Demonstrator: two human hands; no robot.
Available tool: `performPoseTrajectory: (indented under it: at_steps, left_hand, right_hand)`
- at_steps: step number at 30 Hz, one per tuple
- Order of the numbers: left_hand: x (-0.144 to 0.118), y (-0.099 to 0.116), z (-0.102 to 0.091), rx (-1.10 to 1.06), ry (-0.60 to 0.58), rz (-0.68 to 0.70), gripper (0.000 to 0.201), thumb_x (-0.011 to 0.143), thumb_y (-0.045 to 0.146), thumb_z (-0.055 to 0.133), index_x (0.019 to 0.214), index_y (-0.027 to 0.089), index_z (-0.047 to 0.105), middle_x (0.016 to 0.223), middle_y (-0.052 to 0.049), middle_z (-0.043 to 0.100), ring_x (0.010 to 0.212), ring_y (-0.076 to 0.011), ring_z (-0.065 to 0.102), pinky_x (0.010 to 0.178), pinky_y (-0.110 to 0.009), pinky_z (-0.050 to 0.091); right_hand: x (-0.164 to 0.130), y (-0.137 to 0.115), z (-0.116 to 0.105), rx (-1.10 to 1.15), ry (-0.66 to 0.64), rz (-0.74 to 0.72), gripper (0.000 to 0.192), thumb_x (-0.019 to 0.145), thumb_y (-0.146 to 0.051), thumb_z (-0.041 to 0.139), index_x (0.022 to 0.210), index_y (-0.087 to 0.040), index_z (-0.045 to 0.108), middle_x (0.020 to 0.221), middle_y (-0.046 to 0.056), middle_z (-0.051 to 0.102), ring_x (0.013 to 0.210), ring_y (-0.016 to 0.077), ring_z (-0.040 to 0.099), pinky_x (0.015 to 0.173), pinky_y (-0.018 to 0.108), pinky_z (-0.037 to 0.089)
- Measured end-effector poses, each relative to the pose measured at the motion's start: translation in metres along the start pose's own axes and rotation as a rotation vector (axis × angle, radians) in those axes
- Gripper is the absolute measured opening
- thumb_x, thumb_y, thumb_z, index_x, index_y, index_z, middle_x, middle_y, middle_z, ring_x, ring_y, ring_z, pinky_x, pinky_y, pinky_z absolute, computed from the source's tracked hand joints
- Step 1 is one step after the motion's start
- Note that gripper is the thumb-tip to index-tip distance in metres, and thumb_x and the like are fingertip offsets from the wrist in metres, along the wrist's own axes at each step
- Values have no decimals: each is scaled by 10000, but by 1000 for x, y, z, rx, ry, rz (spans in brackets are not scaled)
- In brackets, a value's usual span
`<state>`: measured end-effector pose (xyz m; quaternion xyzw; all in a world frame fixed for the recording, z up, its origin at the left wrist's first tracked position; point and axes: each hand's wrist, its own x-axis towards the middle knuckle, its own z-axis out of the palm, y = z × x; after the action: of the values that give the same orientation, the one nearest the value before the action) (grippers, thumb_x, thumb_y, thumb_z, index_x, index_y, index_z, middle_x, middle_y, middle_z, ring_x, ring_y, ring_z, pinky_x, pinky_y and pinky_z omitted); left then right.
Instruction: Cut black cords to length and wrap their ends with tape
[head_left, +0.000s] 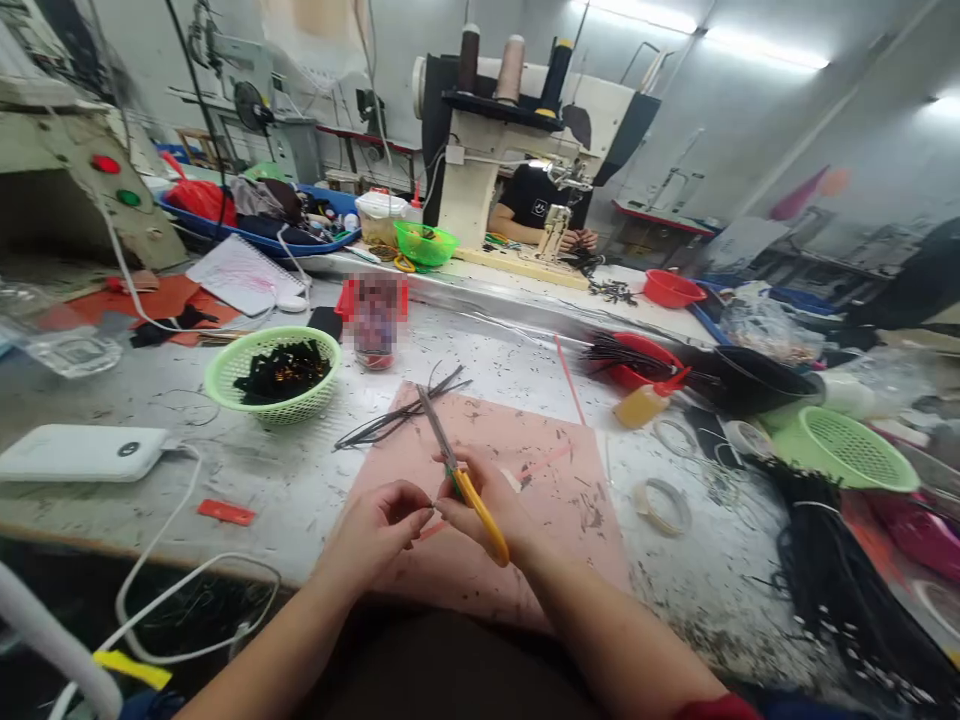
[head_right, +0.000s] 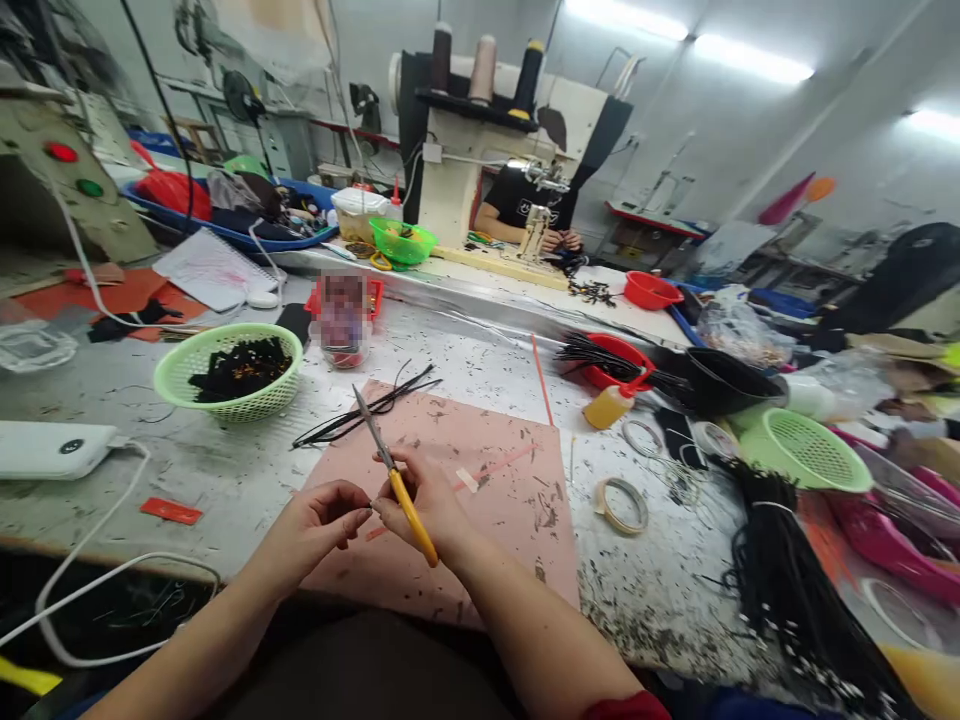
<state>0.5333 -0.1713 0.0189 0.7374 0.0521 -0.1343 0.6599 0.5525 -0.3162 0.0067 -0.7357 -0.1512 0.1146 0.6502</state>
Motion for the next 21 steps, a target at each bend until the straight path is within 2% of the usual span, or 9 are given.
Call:
performPoseTrajectory:
  at_steps: [2, 4, 7, 9, 12, 15, 21]
  left_hand:
    - [1, -1, 7, 73, -51, -11, 189, 570, 356, 669, 616, 179, 619, 546, 11, 570, 467, -122, 477, 432, -225, 384]
    - [2, -7, 8, 160, -86, -40, 217, 570, 381, 662, 651, 181, 639, 565, 6, 590, 442, -117, 469, 419, -222, 369]
    - [2, -24, -3, 263, -88, -94, 266, 561, 415, 660, 715, 198, 667, 535, 11, 594, 408, -123, 458, 397, -222, 352]
    - [3, -35, -14, 302, -65, -101, 266, 534, 430, 675, 686, 211, 671, 476, 20, 573, 378, -123, 430, 374, -220, 329]
    - [5, -46, -22, 339, -45, -110, 254, 514, 447, 681, 636, 224, 671, 509, 7, 614, 363, -120, 414, 363, -226, 315]
    - [8, -50, -19, 400, -55, -114, 239, 531, 460, 656, 610, 234, 657, 412, 25, 556, 353, -137, 435, 377, -230, 321]
    - [12, -46, -8, 462, -71, -107, 236, 558, 471, 616, 602, 239, 622, 401, 42, 539, 370, -150, 467, 390, -232, 332]
  right_hand:
    - [-4, 8, -14, -120, 39, -34, 467, 611, -94, 504, 1055, -237, 483, 601, -61, 511, 540, 97, 492, 533, 222, 422]
    - [-5, 17, -40, -240, 91, -28, 460, 623, -116, 499, 1067, -233, 477, 619, -53, 513, 544, 101, 490, 531, 220, 418]
    - [-4, 31, -103, -414, 233, 84, 462, 638, -150, 478, 1094, -214, 454, 633, -52, 510, 539, 104, 487, 525, 216, 412]
    - [-4, 38, -148, -589, 392, 227, 469, 637, -145, 459, 1104, -196, 450, 641, -49, 521, 562, 108, 496, 562, 220, 418]
    - [-2, 46, -197, -678, 438, 318, 482, 629, -150, 479, 1111, -159, 462, 642, -34, 543, 565, 120, 494, 578, 235, 414]
    - [4, 53, -215, -732, 412, 351, 478, 611, -142, 507, 1089, -161, 496, 675, -17, 575, 608, 135, 515, 610, 241, 413]
    - [17, 60, -215, -850, 391, 396, 490, 608, -134, 540, 1094, -188, 519, 848, 32, 622, 737, 174, 554, 659, 250, 415]
